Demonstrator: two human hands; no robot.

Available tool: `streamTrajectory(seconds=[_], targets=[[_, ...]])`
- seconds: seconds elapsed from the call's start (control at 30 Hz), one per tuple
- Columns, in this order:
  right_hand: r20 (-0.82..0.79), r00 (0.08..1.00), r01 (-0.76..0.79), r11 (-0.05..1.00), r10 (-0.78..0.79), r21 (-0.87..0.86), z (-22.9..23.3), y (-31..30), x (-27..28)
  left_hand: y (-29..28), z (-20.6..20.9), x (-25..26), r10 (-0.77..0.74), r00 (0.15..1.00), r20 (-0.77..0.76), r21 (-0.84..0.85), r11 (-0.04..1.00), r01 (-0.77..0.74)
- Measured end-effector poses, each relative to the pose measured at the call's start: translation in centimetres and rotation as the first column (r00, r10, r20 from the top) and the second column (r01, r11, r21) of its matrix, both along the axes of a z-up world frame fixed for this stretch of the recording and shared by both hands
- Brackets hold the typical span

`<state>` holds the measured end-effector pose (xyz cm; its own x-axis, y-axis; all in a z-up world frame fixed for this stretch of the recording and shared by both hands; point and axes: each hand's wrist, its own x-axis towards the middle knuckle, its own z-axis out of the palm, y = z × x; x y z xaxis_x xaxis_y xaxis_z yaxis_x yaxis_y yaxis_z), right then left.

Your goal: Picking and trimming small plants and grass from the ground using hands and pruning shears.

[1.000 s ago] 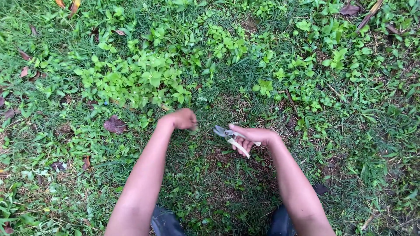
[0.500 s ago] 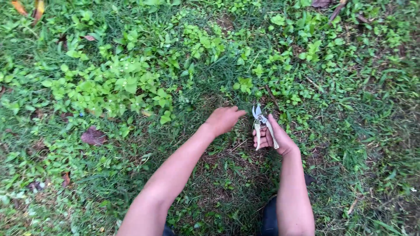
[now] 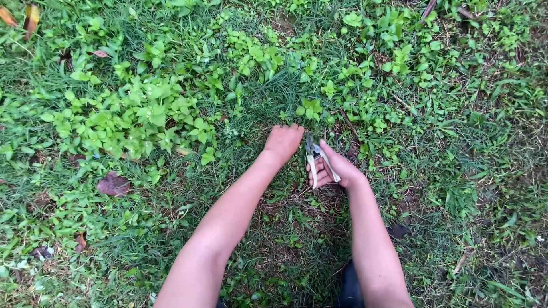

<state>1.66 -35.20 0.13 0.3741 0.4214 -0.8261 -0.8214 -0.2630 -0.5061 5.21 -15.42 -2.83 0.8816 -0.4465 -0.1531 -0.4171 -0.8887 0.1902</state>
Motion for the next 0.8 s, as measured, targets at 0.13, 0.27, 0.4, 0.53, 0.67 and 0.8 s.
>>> streamTrajectory(seconds=[0.13,0.27,0.4,0.53,0.67,0.8], targets=[[0.045,0.994,0.103,0.995,-0.102,-0.018,-4.4,-0.2,0.1,0.4,0.0,-0.3,0.028,1.000,-0.009,-0.049,0.998,-0.028],[0.284,0.957,0.116,0.978,-0.064,-0.172,-5.4,-1.3,-1.3,1.6,0.5,-0.1,0.080,0.996,-0.033,-0.081,0.993,-0.082],[0.067,0.995,0.088,0.984,-0.078,-0.158,0.4,-0.4,-2.3,2.5,0.4,-0.4,0.130,0.985,-0.111,-0.139,0.980,-0.144],[0.059,0.992,0.115,0.992,-0.112,-0.052,-0.3,0.8,-1.2,2.6,0.4,-0.5,0.155,0.981,-0.115,-0.177,0.969,-0.174],[0.084,0.989,0.125,0.990,-0.120,-0.063,0.4,2.0,-0.1,2.6,1.3,0.3,0.195,0.971,-0.138,-0.196,0.956,-0.220],[0.049,0.957,0.286,0.958,-0.284,-0.016,-2.1,2.0,-1.0,3.7,0.7,-0.2,0.205,0.969,-0.135,-0.206,0.951,-0.229]])
